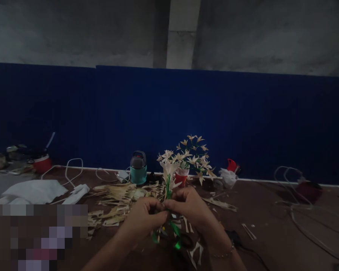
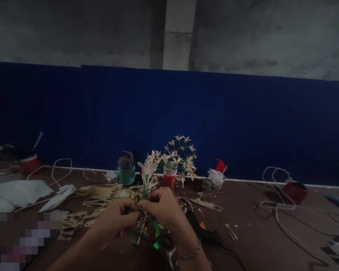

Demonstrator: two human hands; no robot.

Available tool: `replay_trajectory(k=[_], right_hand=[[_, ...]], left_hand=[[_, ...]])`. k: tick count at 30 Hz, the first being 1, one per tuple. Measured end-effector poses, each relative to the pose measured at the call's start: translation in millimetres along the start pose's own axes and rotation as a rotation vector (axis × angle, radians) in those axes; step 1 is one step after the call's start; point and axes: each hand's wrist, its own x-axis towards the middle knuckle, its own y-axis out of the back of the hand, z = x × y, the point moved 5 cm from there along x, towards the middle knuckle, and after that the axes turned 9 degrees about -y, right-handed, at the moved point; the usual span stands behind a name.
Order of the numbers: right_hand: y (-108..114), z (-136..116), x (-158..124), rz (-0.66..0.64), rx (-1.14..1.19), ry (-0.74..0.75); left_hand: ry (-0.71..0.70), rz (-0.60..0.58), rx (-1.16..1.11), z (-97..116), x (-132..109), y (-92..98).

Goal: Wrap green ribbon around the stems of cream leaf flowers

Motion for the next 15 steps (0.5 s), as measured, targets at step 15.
replay_trajectory(k=[15], right_hand=[[-17.2, -4.0, -6.9, -0.393, 0.627, -0.019]], left_hand=[[0.064, -0.005, -0.402, 7.2, -3.6, 0.0]])
